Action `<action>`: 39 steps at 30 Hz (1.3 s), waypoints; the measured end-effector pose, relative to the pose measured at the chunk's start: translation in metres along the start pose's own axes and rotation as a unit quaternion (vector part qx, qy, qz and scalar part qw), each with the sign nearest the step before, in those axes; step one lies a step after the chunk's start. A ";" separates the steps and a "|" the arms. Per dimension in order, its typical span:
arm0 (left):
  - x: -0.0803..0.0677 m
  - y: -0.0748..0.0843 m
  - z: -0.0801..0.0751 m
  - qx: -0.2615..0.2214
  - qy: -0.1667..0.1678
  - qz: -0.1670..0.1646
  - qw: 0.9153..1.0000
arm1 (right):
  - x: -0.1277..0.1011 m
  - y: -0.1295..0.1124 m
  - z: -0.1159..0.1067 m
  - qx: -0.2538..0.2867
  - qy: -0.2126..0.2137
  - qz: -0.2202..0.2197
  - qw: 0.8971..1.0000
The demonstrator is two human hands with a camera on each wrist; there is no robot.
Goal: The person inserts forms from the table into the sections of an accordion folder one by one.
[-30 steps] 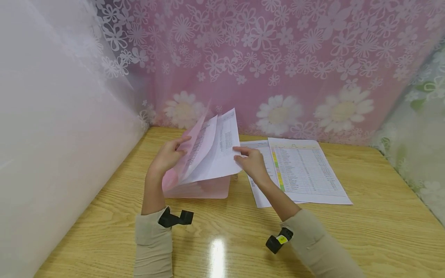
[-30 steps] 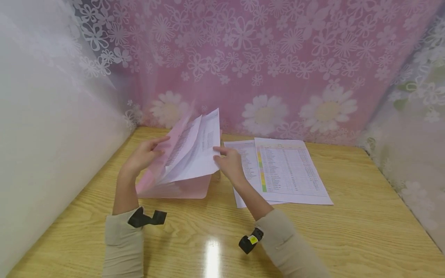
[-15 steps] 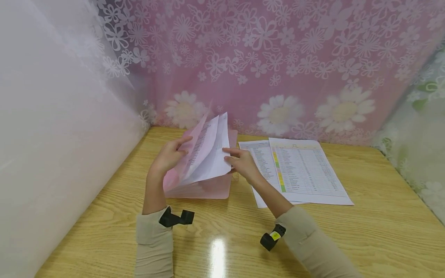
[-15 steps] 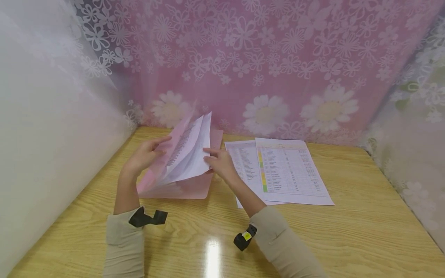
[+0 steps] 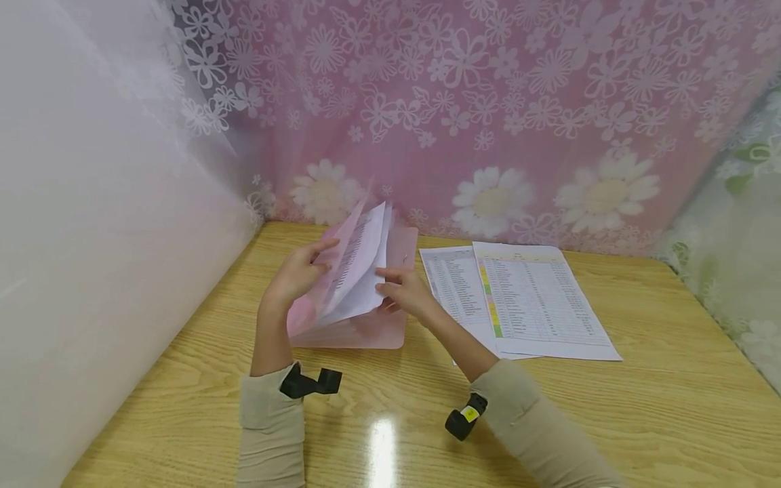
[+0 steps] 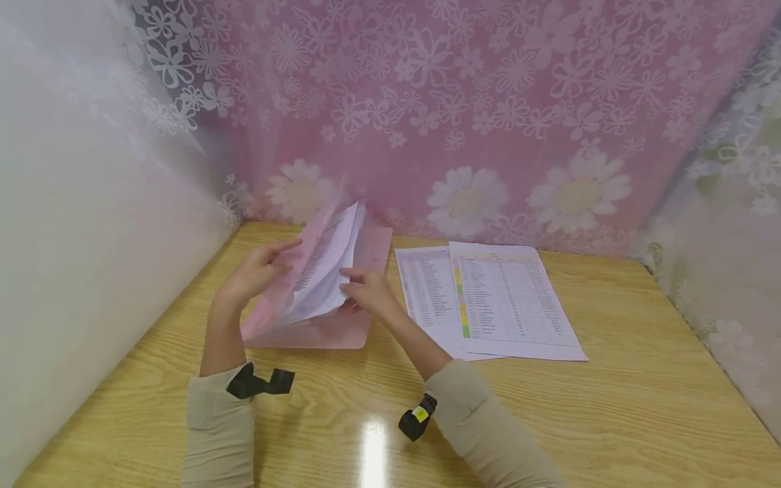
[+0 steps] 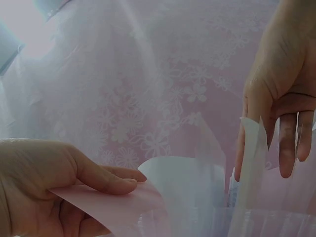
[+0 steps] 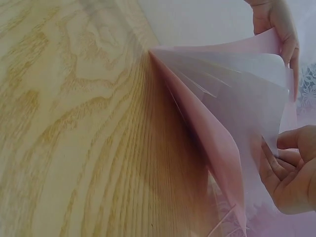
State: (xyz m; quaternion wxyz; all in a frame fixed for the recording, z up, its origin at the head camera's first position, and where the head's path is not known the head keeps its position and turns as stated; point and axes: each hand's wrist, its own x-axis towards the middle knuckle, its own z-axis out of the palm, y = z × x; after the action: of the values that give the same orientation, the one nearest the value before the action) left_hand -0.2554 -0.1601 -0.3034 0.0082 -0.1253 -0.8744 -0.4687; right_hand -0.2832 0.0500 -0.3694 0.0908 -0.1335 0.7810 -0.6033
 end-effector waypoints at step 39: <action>0.000 -0.002 -0.001 0.021 0.011 0.020 1.000 | -0.010 -0.010 -0.010 -0.021 0.054 -0.023 0.998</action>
State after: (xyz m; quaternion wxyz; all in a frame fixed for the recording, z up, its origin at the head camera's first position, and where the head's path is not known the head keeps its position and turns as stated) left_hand -0.2556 -0.1623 -0.3043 0.0300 -0.1376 -0.8812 -0.4513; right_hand -0.2753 0.0597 -0.3576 0.0316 -0.1204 0.7942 -0.5948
